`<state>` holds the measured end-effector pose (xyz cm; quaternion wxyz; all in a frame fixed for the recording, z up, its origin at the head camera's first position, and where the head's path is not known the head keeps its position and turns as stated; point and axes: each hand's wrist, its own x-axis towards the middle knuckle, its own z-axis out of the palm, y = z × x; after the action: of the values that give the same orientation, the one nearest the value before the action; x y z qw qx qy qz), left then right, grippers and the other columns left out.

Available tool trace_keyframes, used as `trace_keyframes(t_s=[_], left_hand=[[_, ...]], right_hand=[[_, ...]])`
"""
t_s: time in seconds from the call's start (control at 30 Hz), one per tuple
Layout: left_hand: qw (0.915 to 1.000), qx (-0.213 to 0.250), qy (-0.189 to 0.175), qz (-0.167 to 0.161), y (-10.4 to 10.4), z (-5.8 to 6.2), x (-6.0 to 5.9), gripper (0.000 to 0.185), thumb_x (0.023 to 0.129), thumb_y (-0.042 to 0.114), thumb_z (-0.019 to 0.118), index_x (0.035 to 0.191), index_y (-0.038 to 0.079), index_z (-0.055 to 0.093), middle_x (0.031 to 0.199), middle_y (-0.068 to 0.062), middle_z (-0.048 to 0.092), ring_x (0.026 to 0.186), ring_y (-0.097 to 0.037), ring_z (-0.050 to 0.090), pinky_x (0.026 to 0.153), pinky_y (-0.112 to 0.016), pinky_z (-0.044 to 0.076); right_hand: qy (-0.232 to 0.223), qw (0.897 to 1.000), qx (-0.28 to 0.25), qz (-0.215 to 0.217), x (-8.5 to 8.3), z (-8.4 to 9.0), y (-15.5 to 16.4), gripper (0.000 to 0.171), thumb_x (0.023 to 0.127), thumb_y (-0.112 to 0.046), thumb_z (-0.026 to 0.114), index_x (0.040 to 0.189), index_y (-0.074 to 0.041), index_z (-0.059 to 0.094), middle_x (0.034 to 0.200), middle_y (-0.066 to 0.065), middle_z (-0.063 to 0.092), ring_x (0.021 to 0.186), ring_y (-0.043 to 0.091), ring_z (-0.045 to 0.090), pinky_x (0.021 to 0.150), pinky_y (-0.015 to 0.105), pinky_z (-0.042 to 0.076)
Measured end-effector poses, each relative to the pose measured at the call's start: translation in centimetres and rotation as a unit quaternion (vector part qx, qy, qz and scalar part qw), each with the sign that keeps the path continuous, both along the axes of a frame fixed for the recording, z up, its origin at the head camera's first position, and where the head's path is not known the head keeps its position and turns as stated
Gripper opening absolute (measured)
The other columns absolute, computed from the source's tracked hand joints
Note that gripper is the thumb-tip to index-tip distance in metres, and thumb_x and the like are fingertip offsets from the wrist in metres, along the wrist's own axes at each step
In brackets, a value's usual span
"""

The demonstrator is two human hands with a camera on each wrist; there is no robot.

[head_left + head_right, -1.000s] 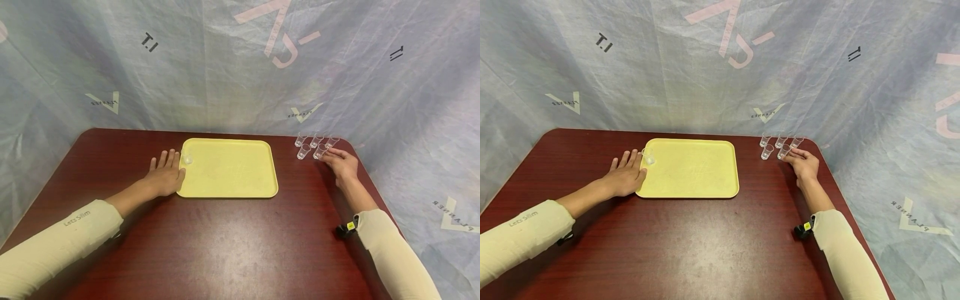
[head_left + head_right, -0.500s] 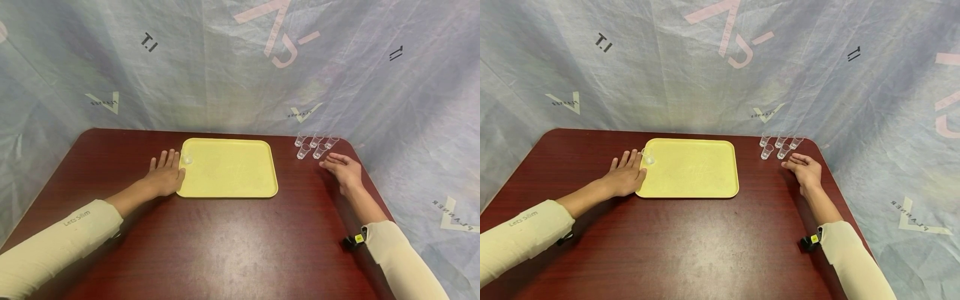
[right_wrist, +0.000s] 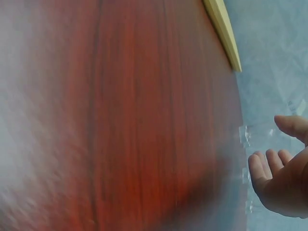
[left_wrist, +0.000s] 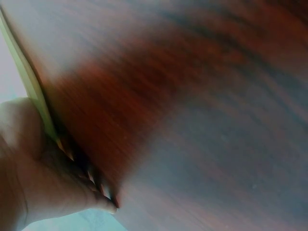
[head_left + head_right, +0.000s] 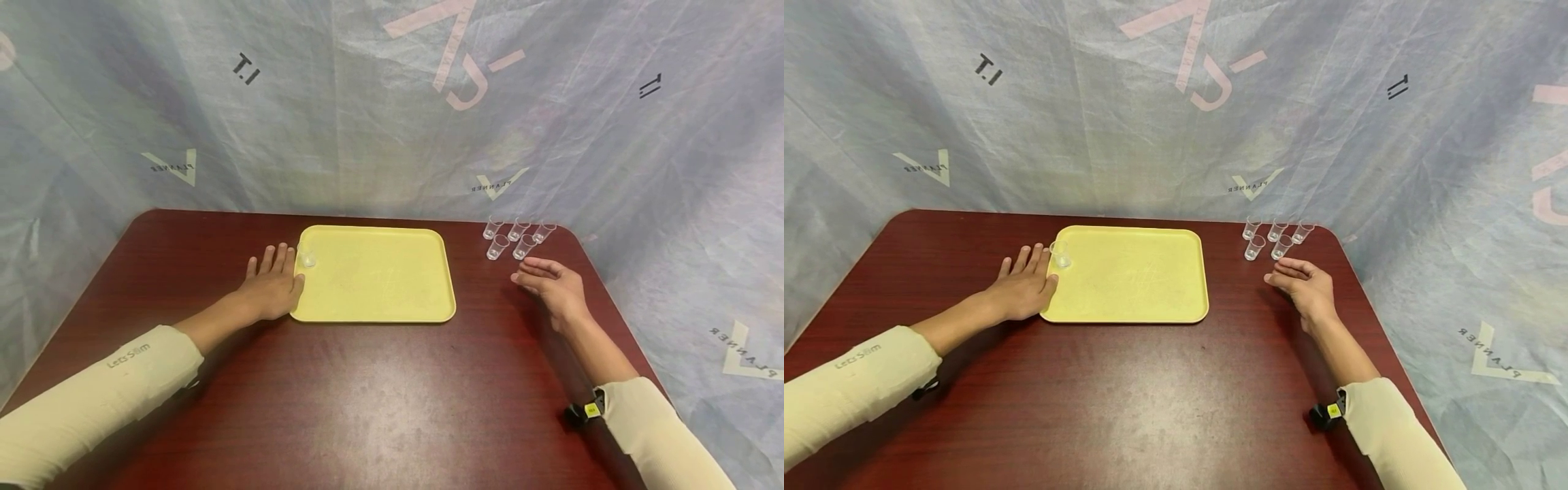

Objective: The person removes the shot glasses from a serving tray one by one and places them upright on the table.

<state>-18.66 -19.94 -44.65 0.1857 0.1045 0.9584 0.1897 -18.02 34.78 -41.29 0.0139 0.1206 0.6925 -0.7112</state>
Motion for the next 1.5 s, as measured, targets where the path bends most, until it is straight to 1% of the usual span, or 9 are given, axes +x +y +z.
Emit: trace_keyframes(t_s=[0.1,0.43,0.57,0.7,0.8,1.07,1.2,1.3,1.5], left_hand=[[1.0,-0.006,0.002,0.0,-0.1,-0.3,-0.1,0.084,0.119,0.052,0.015,0.178,-0.004,-0.009,0.186,-0.026,-0.022,0.173,-0.051,-0.024,0.135,-0.077,-0.014],[0.9999,-0.016,0.003,-0.003,0.4,0.8,0.5,0.079,0.121,0.043,0.016,0.177,-0.008,-0.009,0.186,-0.03,-0.02,0.172,-0.054,-0.022,0.135,-0.077,-0.013],[0.9998,-0.019,0.002,-0.005,0.4,0.7,0.4,0.079,0.121,0.043,0.015,0.177,-0.007,-0.01,0.185,-0.029,-0.021,0.172,-0.054,-0.023,0.135,-0.077,-0.013],[0.9999,-0.013,0.005,-0.003,0.6,1.0,0.5,0.079,0.121,0.043,0.017,0.177,-0.007,-0.008,0.186,-0.03,-0.019,0.172,-0.054,-0.022,0.135,-0.077,-0.013],[1.0,-0.006,0.005,0.001,0.5,1.0,0.5,0.081,0.121,0.045,0.019,0.178,-0.007,-0.007,0.186,-0.029,-0.019,0.173,-0.053,-0.022,0.136,-0.076,-0.013],[1.0,0.0,0.005,-0.001,0.0,0.1,0.1,0.084,0.12,0.051,0.016,0.178,-0.005,-0.008,0.186,-0.028,-0.021,0.173,-0.052,-0.023,0.135,-0.077,-0.013],[1.0,-0.003,0.002,0.0,0.2,0.6,0.4,0.083,0.121,0.048,0.019,0.177,-0.006,-0.009,0.185,-0.03,-0.02,0.172,-0.054,-0.023,0.134,-0.078,-0.013],[1.0,-0.009,0.001,0.002,0.4,1.1,0.7,0.081,0.121,0.045,0.019,0.177,-0.007,-0.009,0.185,-0.03,-0.019,0.173,-0.053,-0.022,0.135,-0.076,-0.013],[0.9999,-0.013,0.007,0.001,0.7,1.0,0.7,0.078,0.122,0.041,0.018,0.177,-0.007,-0.008,0.186,-0.03,-0.019,0.173,-0.053,-0.021,0.135,-0.077,-0.013]], right_hand=[[-0.002,1.0,0.014,0.012,0.3,0.0,-0.4,0.03,0.097,0.001,0.087,0.114,-0.022,0.078,0.101,-0.017,0.086,0.09,-0.001,0.083,0.089,0.021,0.066],[-0.001,0.999,0.021,0.035,0.7,-0.1,-2.3,0.03,0.097,-0.001,0.088,0.116,-0.022,0.079,0.103,-0.018,0.086,0.092,0.001,0.084,0.093,0.023,0.066],[0.005,0.998,0.033,0.046,0.7,-0.2,-3.2,0.031,0.098,-0.001,0.087,0.122,-0.017,0.077,0.104,-0.018,0.086,0.092,0.001,0.084,0.093,0.023,0.066],[0.011,0.997,0.047,0.059,0.7,-0.1,-4.2,0.038,0.099,0.001,0.084,0.134,-0.005,0.072,0.103,-0.018,0.085,0.092,-0.001,0.083,0.093,0.024,0.066],[0.015,0.996,0.055,0.069,0.5,0.1,-5.1,0.042,0.099,0.0,0.083,0.139,-0.002,0.071,0.103,-0.018,0.084,0.095,-0.001,0.082,0.093,0.022,0.066],[0.034,0.994,0.061,0.085,-0.2,0.7,-7.4,0.034,0.098,-0.002,0.086,0.13,-0.007,0.075,0.102,-0.017,0.084,0.102,-0.001,0.081,0.094,0.021,0.065],[0.038,0.992,0.072,0.093,-0.6,0.7,-8.6,0.038,0.097,-0.003,0.086,0.133,-0.005,0.075,0.104,-0.017,0.084,0.103,-0.001,0.081,0.096,0.02,0.064],[0.039,0.991,0.082,0.097,-0.9,0.6,-9.5,0.043,0.097,-0.003,0.086,0.139,0.0,0.072,0.109,-0.011,0.085,0.105,0.0,0.08,0.097,0.019,0.063],[0.039,0.99,0.09,0.106,-1.1,0.3,-11.3,0.056,0.097,-0.001,0.085,0.148,0.011,0.065,0.124,0.008,0.085,0.106,0.002,0.079,0.096,0.02,0.064]])
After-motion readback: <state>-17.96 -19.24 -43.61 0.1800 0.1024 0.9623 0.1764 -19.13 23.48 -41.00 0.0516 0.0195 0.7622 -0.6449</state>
